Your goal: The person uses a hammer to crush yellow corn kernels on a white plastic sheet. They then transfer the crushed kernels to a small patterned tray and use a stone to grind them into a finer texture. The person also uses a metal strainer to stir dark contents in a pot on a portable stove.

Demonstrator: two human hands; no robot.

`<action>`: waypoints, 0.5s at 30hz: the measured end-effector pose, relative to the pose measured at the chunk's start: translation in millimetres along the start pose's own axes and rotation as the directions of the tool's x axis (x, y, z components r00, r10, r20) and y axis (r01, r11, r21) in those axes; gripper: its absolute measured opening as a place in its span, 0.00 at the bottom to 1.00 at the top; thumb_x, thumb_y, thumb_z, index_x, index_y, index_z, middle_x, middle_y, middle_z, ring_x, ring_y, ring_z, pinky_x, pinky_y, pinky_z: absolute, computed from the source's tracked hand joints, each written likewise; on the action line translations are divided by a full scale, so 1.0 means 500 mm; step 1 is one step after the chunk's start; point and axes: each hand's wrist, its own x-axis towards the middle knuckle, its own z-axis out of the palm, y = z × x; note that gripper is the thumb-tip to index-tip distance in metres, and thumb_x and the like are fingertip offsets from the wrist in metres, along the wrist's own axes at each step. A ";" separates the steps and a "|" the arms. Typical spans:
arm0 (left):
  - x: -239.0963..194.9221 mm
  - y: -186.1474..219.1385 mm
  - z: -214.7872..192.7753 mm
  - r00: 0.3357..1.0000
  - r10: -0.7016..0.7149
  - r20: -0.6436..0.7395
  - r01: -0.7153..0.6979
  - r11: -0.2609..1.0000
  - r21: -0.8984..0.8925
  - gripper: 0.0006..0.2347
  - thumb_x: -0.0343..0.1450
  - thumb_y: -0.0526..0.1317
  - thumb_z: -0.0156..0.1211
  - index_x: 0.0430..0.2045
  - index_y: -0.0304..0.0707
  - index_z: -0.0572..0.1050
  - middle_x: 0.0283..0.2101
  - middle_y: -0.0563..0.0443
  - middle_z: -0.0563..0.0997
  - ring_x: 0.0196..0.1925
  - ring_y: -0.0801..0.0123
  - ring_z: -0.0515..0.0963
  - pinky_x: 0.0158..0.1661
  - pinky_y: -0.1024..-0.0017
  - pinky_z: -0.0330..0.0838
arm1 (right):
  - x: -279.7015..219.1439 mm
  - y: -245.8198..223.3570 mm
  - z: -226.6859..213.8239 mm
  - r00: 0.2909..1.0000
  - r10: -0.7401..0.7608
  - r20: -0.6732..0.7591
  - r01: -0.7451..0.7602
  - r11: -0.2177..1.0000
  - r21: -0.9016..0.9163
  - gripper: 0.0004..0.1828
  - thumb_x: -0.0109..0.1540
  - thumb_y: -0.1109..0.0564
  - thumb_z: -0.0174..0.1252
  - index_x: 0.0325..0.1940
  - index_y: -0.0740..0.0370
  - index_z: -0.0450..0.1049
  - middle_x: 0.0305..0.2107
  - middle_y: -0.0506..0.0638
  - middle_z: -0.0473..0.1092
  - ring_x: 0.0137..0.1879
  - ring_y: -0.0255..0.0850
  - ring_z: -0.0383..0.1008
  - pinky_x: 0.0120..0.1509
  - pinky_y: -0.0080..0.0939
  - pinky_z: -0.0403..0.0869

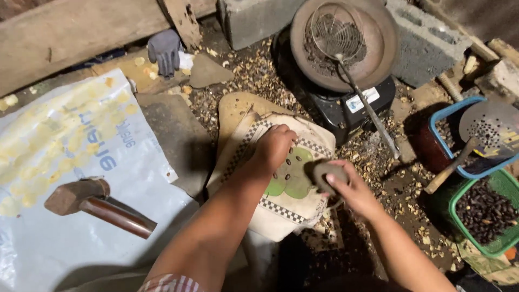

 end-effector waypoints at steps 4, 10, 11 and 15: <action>-0.017 0.074 -0.050 0.992 0.060 -0.110 -0.059 0.998 0.008 0.05 0.64 0.39 0.67 0.30 0.53 0.79 0.37 0.58 0.75 0.45 0.61 0.78 0.46 0.64 0.74 | 0.005 0.009 -0.003 0.980 0.047 -0.193 -0.102 0.953 -0.285 0.31 0.62 0.42 0.62 0.67 0.49 0.63 0.50 0.72 0.72 0.55 0.72 0.75 0.60 0.67 0.74; -0.060 0.131 -0.068 0.977 0.154 -0.147 -0.142 0.986 0.087 0.09 0.56 0.42 0.71 0.24 0.50 0.76 0.37 0.53 0.75 0.46 0.59 0.76 0.48 0.60 0.71 | 0.028 0.037 0.004 0.994 0.016 -0.110 -0.077 0.813 -0.578 0.29 0.64 0.38 0.55 0.64 0.52 0.60 0.48 0.72 0.73 0.54 0.71 0.76 0.59 0.69 0.74; -0.059 0.125 -0.074 0.974 0.187 -0.128 -0.175 0.980 0.099 0.10 0.57 0.42 0.72 0.26 0.49 0.76 0.37 0.54 0.75 0.45 0.60 0.77 0.49 0.61 0.71 | 0.029 0.022 0.006 0.991 -0.065 -0.113 -0.011 0.818 -0.575 0.29 0.64 0.38 0.56 0.66 0.48 0.60 0.49 0.70 0.71 0.54 0.71 0.76 0.57 0.68 0.76; -0.070 0.047 -0.007 0.965 0.217 -0.146 -0.198 0.971 0.133 0.06 0.62 0.38 0.67 0.28 0.47 0.76 0.32 0.52 0.74 0.39 0.59 0.78 0.46 0.63 0.72 | 0.047 -0.020 0.057 0.904 -0.427 -0.032 0.312 0.709 -0.632 0.26 0.66 0.43 0.56 0.67 0.49 0.65 0.53 0.62 0.66 0.53 0.70 0.75 0.52 0.64 0.80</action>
